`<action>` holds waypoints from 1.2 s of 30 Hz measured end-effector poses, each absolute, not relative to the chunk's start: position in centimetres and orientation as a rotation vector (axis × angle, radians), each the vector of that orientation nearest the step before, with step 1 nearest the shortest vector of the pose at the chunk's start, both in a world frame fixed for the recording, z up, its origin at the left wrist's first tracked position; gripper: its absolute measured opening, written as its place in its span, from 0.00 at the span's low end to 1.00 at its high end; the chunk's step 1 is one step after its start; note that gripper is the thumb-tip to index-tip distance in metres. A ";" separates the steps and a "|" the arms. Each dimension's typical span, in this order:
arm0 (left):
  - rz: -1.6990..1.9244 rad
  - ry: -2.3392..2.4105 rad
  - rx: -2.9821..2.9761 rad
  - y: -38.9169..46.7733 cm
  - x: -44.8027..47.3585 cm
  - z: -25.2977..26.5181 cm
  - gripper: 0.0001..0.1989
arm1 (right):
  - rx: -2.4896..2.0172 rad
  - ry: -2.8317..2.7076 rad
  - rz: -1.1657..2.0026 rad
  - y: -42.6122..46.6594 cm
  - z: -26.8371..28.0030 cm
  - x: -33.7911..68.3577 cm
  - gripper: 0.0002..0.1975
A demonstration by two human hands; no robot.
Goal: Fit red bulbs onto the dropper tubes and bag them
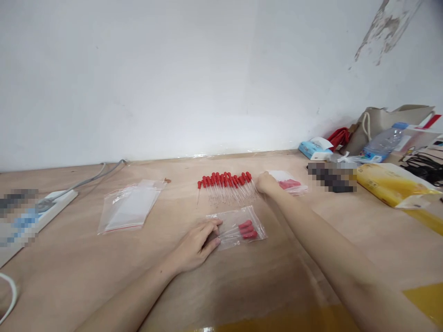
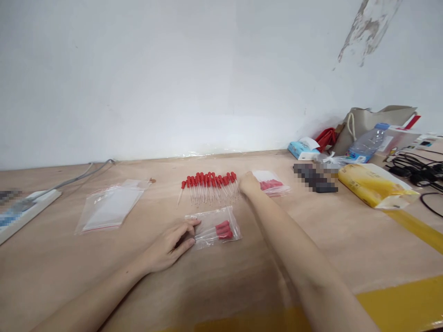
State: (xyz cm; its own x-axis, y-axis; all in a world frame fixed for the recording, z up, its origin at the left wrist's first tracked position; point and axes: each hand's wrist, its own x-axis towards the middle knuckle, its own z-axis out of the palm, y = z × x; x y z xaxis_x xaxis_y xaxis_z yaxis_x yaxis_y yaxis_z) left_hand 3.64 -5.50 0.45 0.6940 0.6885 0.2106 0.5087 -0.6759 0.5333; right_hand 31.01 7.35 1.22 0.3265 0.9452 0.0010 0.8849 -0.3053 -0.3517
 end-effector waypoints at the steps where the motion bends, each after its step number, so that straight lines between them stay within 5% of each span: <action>1: 0.556 0.924 2.468 -5.5 3.6 0.5 0.04 | -2.307 -1.625 0.296 7.1 1.5 31.0 0.22; 6: 0.537 0.916 2.500 -5.4 3.6 0.4 0.10 | -1.915 -1.599 0.245 3.5 2.2 31.7 0.30; 10: 0.539 0.912 2.534 -5.3 3.6 0.2 0.12 | -1.441 -1.251 0.634 -0.4 0.5 32.4 0.32; 19: 0.523 0.963 2.549 -5.4 3.5 0.2 0.18 | -1.161 -0.822 1.021 -3.6 -1.8 30.4 0.24; 36: 0.537 0.945 2.530 -5.4 3.6 0.1 0.21 | -1.055 -1.529 1.443 -4.6 -1.4 29.9 0.16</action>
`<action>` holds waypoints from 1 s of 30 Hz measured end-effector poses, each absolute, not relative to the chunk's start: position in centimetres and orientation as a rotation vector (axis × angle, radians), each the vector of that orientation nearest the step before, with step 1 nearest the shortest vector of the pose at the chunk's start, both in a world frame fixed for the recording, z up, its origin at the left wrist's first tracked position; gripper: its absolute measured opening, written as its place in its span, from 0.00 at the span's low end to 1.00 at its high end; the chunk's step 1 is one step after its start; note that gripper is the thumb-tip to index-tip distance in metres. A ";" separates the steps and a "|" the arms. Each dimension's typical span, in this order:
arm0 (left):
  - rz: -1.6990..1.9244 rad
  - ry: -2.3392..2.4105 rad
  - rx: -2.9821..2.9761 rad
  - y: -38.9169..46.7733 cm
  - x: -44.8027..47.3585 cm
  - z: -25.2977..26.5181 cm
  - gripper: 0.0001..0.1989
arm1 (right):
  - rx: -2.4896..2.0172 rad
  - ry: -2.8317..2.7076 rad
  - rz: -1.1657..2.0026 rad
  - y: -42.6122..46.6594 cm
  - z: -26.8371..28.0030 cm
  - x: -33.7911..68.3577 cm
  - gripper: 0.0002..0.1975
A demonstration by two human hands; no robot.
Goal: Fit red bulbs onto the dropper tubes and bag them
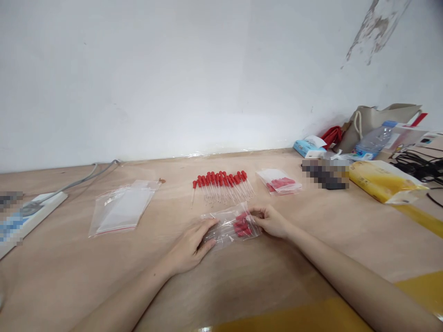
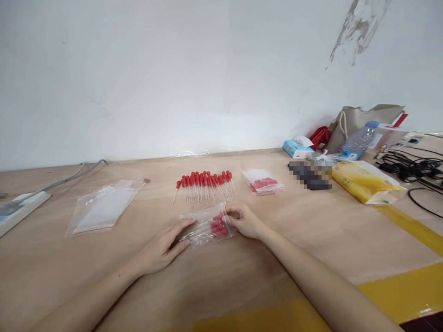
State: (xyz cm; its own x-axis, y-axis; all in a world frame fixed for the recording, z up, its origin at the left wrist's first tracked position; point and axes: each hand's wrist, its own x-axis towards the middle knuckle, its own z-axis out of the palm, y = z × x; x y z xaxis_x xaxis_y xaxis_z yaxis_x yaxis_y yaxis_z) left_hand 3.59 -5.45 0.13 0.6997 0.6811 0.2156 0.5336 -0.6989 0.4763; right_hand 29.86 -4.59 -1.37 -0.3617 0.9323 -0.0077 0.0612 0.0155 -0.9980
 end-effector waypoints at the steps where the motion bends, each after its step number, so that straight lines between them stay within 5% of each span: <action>1: 0.539 0.943 2.533 -5.5 3.6 0.1 0.21 | -1.035 -1.541 1.467 -4.6 -1.3 29.7 0.16; 7: 0.533 0.950 2.542 -5.5 3.7 0.3 0.21 | -1.199 -1.373 1.330 -4.6 -1.5 28.7 0.17; 15: 0.518 0.899 2.566 -5.4 3.7 0.2 0.18 | -1.385 -1.806 0.965 -4.3 -1.7 30.4 0.19; 23: 0.376 0.941 2.617 -5.3 3.5 0.2 0.18 | -1.702 -1.721 0.397 0.0 -0.1 31.9 0.05; 30: 0.380 0.924 2.617 -5.3 3.5 0.1 0.18 | -1.969 -1.605 0.348 5.6 -0.3 31.4 0.13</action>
